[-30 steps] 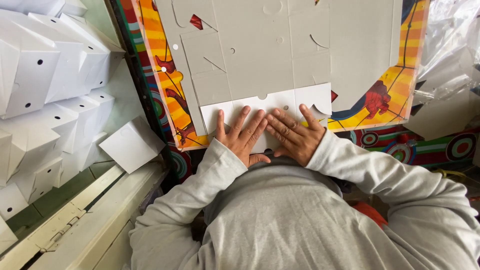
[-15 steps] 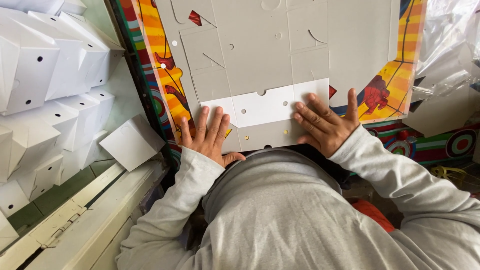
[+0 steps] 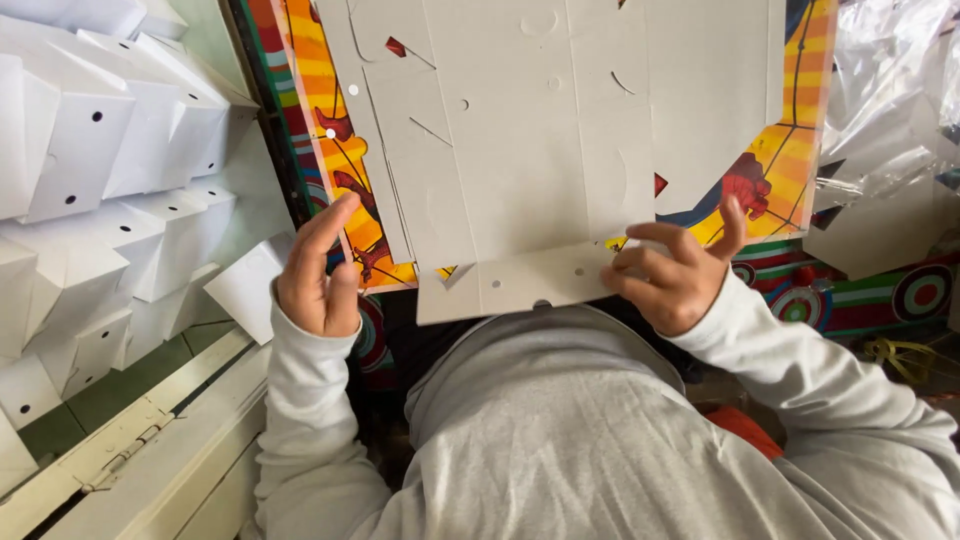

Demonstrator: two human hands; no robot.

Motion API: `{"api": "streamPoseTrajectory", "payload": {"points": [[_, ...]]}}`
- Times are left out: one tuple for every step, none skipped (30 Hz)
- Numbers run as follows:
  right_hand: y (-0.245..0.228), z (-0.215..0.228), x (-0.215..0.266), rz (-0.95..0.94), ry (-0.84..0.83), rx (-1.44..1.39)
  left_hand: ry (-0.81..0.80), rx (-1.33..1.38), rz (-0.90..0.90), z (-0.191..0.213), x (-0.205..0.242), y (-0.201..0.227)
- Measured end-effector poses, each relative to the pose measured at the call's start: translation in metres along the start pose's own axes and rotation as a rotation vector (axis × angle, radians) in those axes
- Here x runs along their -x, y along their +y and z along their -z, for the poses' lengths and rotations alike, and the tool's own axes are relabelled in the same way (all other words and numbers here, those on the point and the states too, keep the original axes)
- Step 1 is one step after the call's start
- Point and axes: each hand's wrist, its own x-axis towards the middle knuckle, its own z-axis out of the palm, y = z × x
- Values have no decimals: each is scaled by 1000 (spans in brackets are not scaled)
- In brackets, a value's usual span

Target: The person folds a flat white paperboard blank into a small box by creasing the sides and tucking flaps into slots. The person completes the assembly by securing the top flaps and holding the finished box.

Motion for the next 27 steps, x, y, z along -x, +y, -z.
{"api": "streamPoseTrajectory", "payload": {"points": [[1,-5,11,-3,-5,-1,-1,4,4,-7,-2,-9],[2,-10,23,1,-4,15,-14,-4,-52,-15,-3,-17],[2,-15,35,2,-2,32,-30,-10,-107,-23,-5,-25],[1,-18,47,-4,-8,31,-33,-4,-103,-39,-8,-26],[1,-23,58,-22,-15,71,-67,-51,-166,-53,-13,-28],[1,-28,68,-40,-22,112,-101,-97,-228,-68,-18,-29],[-1,-27,68,-39,-22,111,-101,-98,-228,-78,-20,-30],[-2,-26,67,-35,-13,108,-126,-150,-265,-88,-21,-31],[-3,-25,67,-30,-5,105,-150,-202,-302,-98,-23,-33],[-4,-18,57,-28,-5,106,-149,-203,-301,-101,-25,-34],[-5,-10,47,2,9,46,-166,-225,-319,-104,-28,-34],[-6,-3,36,32,24,-14,-183,-248,-337,-106,-31,-35],[-6,3,33,34,23,-14,-181,-249,-336,-108,-32,-36],[-7,8,30,26,28,-49,-193,-269,-329,-110,-32,-37],[-8,13,28,15,35,-83,-209,-287,-325,-112,-34,-38],[-9,21,17,13,37,-81,-209,-286,-327,-109,-37,-37],[-9,29,5,13,36,-110,-246,-269,-327,-107,-40,-36],[-9,37,-7,13,35,-138,-283,-251,-327,-103,-44,-36],[-3,39,-7,14,38,-137,-282,-253,-329,-98,-49,-32],[2,41,-7,61,27,-59,-344,-218,-286,-92,-55,-29],[8,42,-8,110,16,17,-403,-184,-240,-86,-60,-26],[15,43,-15,115,18,18,-399,-188,-241,-85,-61,-34],[22,43,-22,142,60,72,-431,-72,-240,-85,-61,-41],[29,44,-30,170,102,126,-462,44,-238,-85,-60,-49],[39,44,-39,172,103,128,-460,42,-240,-79,-66,-48],[50,44,-48,81,56,148,-521,119,-85,-74,-71,-47],[61,44,-57,-10,11,171,-580,196,67,-69,-77,-47]]}}
